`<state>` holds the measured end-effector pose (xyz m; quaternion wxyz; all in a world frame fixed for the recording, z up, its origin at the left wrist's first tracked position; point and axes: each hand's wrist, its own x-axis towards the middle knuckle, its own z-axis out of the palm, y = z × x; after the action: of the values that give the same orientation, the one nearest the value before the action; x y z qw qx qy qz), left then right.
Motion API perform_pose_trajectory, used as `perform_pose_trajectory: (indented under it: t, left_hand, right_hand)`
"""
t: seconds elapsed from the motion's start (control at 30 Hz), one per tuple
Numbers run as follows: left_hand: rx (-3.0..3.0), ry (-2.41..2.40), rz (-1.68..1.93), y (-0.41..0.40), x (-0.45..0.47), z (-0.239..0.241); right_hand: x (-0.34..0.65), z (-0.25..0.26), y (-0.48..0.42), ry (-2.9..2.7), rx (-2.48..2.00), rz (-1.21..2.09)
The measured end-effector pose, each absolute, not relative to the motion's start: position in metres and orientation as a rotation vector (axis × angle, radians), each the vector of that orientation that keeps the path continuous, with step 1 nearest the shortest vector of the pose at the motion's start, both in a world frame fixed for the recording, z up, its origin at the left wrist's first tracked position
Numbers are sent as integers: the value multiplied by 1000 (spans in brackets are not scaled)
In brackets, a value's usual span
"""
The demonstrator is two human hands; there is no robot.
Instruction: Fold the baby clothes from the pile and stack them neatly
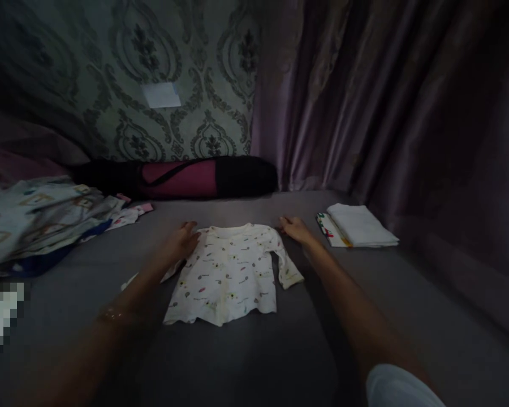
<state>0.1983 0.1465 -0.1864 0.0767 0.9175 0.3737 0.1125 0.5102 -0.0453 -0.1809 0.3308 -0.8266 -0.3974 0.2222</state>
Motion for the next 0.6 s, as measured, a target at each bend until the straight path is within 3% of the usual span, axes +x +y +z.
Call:
perform_pose_trajectory:
  t: [0.3,0.6]
  left_hand:
    - [2624,370,538,102,277,-214]
    - [2491,311,762,61,357,-251]
  right_hand:
    - [481,-178,-143,-1066,-2517,619]
    - [458,-187,-161,-1269,-2571,517]
